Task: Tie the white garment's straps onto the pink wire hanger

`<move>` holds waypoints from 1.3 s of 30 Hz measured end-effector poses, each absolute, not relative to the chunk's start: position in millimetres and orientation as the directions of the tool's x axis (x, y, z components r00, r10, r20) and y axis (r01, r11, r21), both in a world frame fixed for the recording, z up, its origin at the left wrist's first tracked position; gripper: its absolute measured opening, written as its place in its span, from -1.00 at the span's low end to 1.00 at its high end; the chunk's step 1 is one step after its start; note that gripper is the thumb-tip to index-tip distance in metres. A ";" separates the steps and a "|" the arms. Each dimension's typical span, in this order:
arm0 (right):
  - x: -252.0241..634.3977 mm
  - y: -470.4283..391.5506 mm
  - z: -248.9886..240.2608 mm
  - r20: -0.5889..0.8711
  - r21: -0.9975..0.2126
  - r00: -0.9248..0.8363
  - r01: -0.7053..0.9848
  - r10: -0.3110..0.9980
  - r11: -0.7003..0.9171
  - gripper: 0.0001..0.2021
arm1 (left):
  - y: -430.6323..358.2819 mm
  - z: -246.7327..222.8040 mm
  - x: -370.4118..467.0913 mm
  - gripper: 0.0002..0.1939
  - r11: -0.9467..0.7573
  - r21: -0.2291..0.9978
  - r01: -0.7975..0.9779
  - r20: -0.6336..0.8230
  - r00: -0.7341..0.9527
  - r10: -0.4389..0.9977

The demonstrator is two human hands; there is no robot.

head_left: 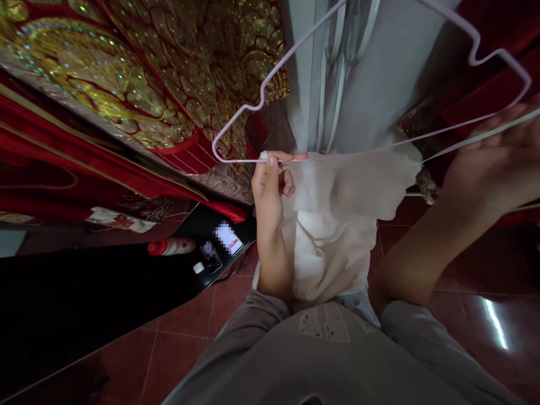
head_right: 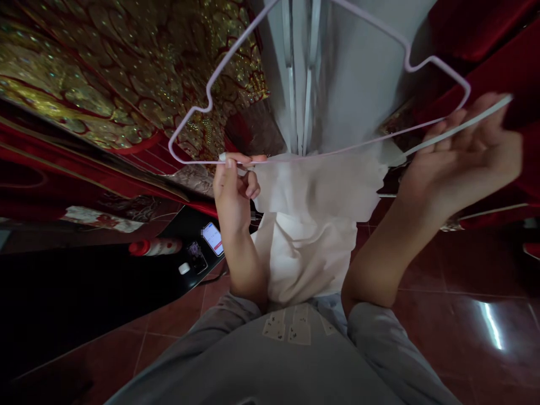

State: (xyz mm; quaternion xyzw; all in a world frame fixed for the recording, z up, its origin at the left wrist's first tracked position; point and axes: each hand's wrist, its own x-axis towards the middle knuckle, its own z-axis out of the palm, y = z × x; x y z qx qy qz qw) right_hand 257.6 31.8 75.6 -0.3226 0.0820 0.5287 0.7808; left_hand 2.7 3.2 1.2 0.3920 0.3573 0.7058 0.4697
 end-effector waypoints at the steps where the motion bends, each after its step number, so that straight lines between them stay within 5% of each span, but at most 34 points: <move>1: 255.4 28.6 71.9 -0.382 -0.475 0.500 -0.828 0.777 0.299 -0.49 | 3.6 0.6 3.2 -0.59 -0.312 0.870 -0.382 0.228 -0.250 0.941; 10: 200.1 22.4 36.8 -0.041 -0.791 0.494 -0.547 0.868 0.274 -0.64 | 3.5 -0.2 4.6 -0.57 -0.354 0.873 -0.337 0.276 -0.257 0.926; 18: 169.3 11.4 12.5 0.168 -0.789 0.246 -0.548 0.955 0.279 -0.82 | 0.7 1.7 9.7 -0.62 -0.332 0.860 -0.387 0.251 -0.245 0.936; 25: 176.3 13.5 11.2 0.207 -0.816 0.251 -0.489 0.946 0.309 -0.79 | -0.5 -1.8 -16.3 -0.67 -0.396 0.837 -0.377 0.257 -0.369 0.893; 32: 183.8 17.6 10.1 0.207 -0.845 0.283 -0.431 0.937 0.317 -0.69 | -0.6 -9.7 -61.6 -0.77 -0.548 0.835 0.053 0.458 -0.620 0.637; 35: 184.2 18.9 11.3 0.209 -0.838 0.280 -0.442 0.937 0.320 -0.71 | -0.2 -8.0 -68.3 -0.86 -0.600 0.785 0.154 0.562 -0.586 0.584; 39: 184.5 19.4 13.1 0.207 -0.835 0.276 -0.450 0.939 0.317 -0.74 | 6.3 6.5 -66.6 -0.84 -0.615 0.777 0.137 0.611 -0.402 0.682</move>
